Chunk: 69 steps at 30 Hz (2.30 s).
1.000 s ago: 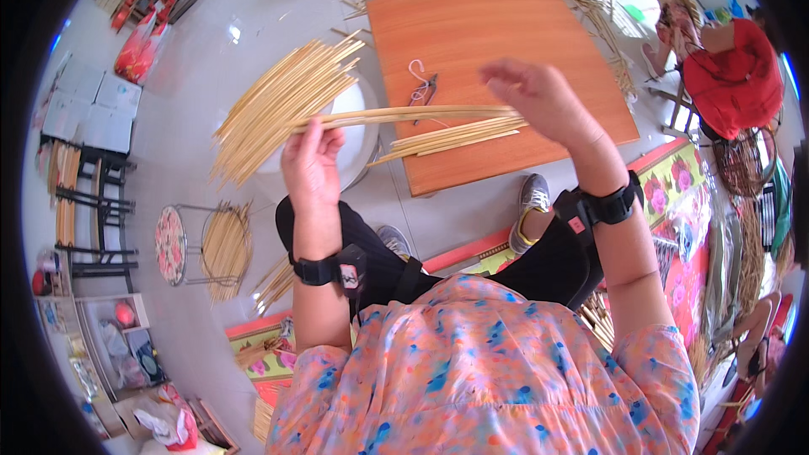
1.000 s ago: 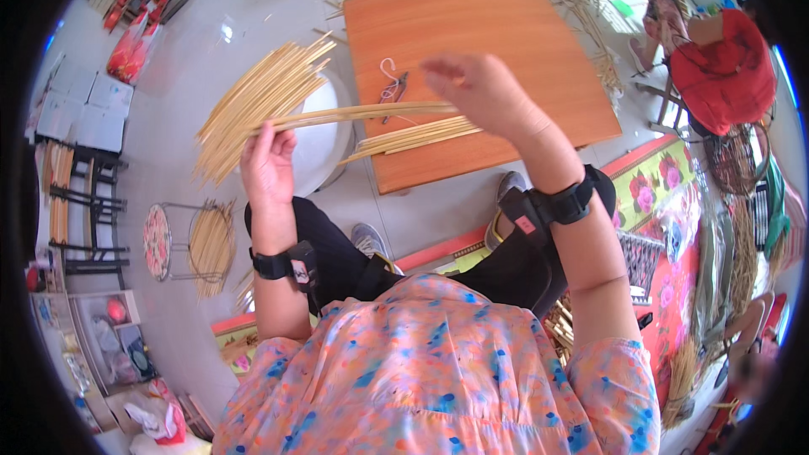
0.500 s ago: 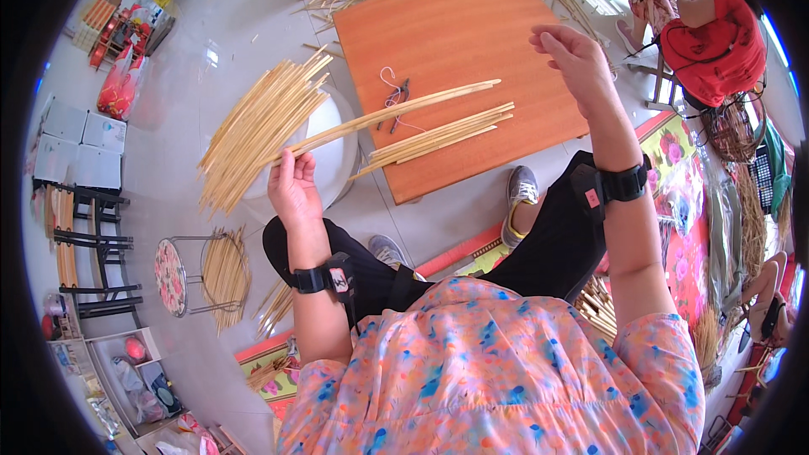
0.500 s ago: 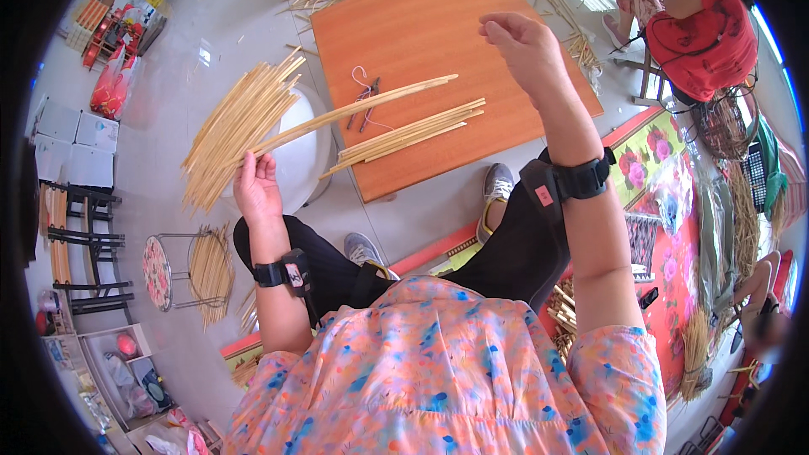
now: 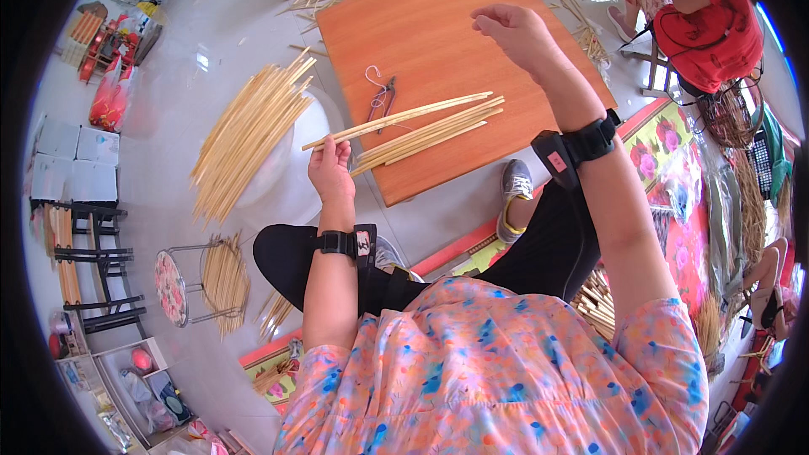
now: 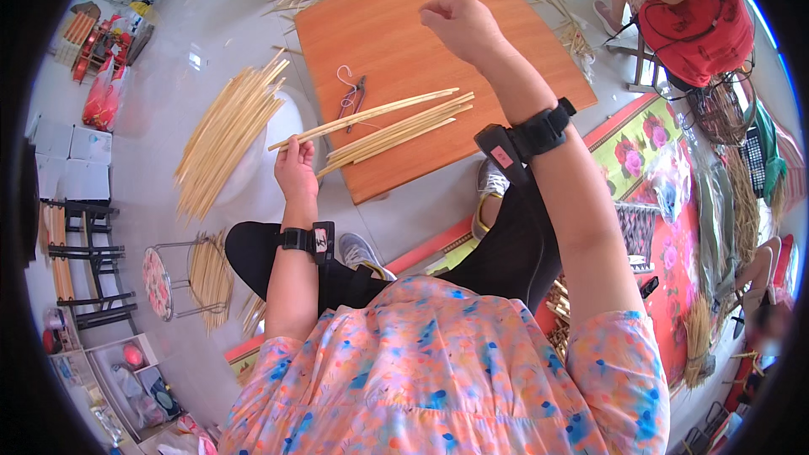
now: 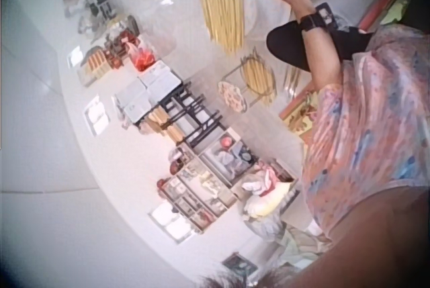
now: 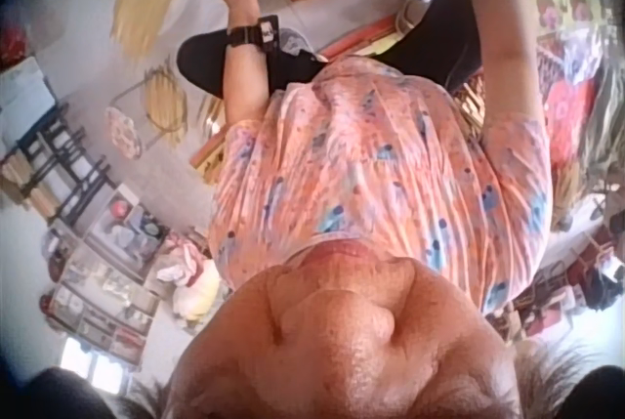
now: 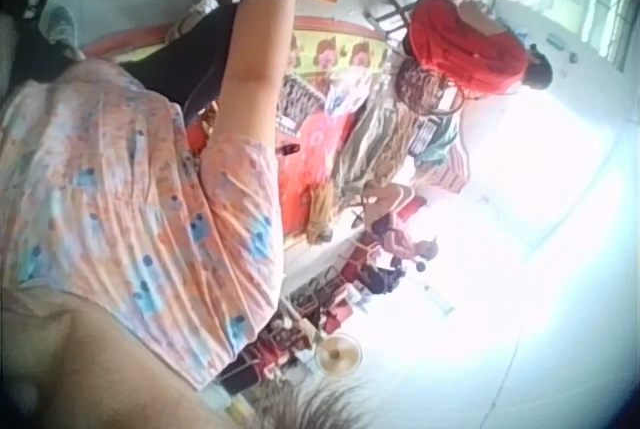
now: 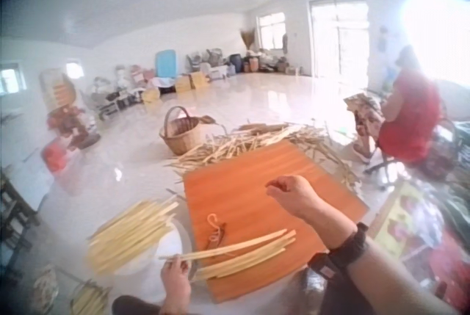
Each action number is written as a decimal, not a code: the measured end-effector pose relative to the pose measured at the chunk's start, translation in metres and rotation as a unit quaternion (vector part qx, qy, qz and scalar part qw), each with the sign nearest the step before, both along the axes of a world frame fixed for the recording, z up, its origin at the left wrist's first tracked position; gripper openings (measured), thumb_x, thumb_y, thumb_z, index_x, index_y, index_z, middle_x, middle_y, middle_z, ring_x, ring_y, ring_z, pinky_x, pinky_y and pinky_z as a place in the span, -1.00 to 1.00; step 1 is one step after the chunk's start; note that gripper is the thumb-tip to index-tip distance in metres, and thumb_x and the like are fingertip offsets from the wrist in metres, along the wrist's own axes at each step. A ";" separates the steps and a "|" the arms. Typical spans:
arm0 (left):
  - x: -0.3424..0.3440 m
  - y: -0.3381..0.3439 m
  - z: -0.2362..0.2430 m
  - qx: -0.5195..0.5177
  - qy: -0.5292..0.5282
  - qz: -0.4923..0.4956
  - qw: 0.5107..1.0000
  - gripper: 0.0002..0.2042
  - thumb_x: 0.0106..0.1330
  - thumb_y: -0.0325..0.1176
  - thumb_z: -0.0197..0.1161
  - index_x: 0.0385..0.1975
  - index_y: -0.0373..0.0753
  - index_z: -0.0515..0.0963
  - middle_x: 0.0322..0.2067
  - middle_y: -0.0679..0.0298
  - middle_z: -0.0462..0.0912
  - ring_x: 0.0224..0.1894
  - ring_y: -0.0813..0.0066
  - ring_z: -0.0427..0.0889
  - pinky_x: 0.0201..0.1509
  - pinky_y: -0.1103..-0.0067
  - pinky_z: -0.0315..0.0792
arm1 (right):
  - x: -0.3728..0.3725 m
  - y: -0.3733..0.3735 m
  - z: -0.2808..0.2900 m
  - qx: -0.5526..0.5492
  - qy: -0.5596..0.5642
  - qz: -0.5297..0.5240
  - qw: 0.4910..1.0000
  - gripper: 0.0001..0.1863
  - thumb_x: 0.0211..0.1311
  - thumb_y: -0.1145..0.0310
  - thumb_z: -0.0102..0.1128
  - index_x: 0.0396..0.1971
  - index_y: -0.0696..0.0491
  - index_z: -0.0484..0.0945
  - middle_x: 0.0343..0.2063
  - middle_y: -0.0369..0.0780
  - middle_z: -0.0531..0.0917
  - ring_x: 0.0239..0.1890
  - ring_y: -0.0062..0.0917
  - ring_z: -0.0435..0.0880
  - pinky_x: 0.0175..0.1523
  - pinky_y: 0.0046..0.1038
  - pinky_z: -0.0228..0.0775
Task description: The person assembles long thin sticks by tying them together with thread. The person takes two sticks, aligns them, wraps thread around them multiple times, and then uses a tool to cut the thread.
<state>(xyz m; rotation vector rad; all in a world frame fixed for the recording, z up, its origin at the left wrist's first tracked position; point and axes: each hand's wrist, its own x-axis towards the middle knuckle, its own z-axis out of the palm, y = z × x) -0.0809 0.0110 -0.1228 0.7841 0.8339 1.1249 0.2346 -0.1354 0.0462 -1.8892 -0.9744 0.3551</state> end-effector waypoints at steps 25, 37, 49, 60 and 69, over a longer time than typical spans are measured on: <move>0.045 0.008 -0.077 -0.130 -0.009 -0.014 0.991 -0.89 0.36 -0.36 0.24 -0.25 -0.24 0.53 -0.37 0.30 0.64 -0.34 0.54 0.65 -0.22 0.66 0.57 | 0.015 0.014 -0.027 -0.015 -0.017 -0.028 0.999 -0.65 0.21 0.16 0.20 -0.09 0.04 0.66 -0.33 -0.21 0.70 -0.28 -0.50 0.65 -0.14 -0.47 0.48; 0.050 0.009 -0.090 -0.178 0.030 0.013 0.983 -0.89 0.36 -0.38 0.23 -0.24 -0.25 0.51 -0.36 0.29 0.64 -0.35 0.51 0.66 -0.27 0.66 0.59 | 0.009 0.006 -0.012 -0.047 0.005 0.000 0.999 -0.65 0.38 0.24 0.08 0.04 0.11 0.55 -0.13 -0.29 0.70 -0.05 -0.66 0.59 0.06 -0.54 0.37; 0.052 0.007 -0.079 -0.155 0.010 0.013 0.988 -0.89 0.36 -0.38 0.23 -0.28 -0.28 0.51 -0.39 0.30 0.62 -0.40 0.55 0.65 -0.32 0.69 0.58 | 0.002 0.010 -0.023 -0.003 -0.030 0.010 0.999 -0.69 0.25 0.22 0.20 -0.09 0.06 0.64 -0.32 -0.25 0.73 -0.29 -0.61 0.64 -0.12 -0.54 0.46; 0.045 -0.024 0.060 0.014 -0.044 -0.097 0.994 -0.85 0.35 -0.38 0.25 -0.21 -0.33 0.58 -0.35 0.25 0.67 -0.34 0.53 0.67 -0.23 0.66 0.56 | -0.051 0.008 -0.019 -0.096 -0.064 0.140 0.984 -0.71 0.29 0.27 0.18 -0.09 0.12 0.61 -0.35 -0.15 0.71 -0.31 -0.48 0.65 -0.12 -0.44 0.48; 0.029 -0.046 0.124 0.032 -0.028 -0.118 0.992 -0.85 0.34 -0.39 0.25 -0.20 -0.34 0.59 -0.36 0.23 0.68 -0.36 0.52 0.68 -0.23 0.63 0.58 | -0.086 -0.003 0.004 -0.175 -0.041 0.314 0.932 -0.78 0.33 0.34 0.09 -0.19 0.16 0.61 -0.54 -0.19 0.61 -0.50 -0.51 0.54 -0.33 -0.44 0.38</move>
